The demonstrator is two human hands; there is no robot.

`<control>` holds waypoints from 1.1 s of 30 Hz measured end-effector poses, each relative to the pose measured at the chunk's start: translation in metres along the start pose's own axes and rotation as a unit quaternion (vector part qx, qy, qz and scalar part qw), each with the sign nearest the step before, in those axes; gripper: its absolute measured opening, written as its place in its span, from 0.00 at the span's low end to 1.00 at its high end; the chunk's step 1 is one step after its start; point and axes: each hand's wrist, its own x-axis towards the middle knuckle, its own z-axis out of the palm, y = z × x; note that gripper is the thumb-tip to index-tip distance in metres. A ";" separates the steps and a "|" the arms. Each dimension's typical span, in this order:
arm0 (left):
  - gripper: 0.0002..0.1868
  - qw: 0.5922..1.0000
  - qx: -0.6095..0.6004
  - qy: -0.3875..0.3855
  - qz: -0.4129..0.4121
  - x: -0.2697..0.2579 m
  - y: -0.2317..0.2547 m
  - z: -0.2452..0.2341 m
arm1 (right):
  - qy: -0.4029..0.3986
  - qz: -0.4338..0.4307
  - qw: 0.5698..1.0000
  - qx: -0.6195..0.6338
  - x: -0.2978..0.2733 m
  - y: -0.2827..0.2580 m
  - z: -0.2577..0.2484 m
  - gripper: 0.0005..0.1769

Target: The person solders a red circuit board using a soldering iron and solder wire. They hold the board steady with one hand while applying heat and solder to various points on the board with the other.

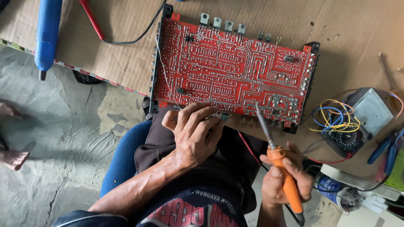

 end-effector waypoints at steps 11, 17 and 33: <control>0.05 0.996 0.069 -0.014 -0.059 -0.006 0.001 0.011 | -0.099 0.011 0.995 -0.004 0.013 -0.014 -0.009 0.08; 0.05 0.995 0.060 -0.021 -0.077 -0.010 -0.001 0.017 | -0.155 -0.001 0.988 -0.016 0.022 -0.019 -0.007 0.06; 0.06 0.994 0.054 -0.033 -0.089 -0.006 0.001 0.013 | -0.153 -0.001 0.988 -0.014 0.018 -0.013 0.001 0.06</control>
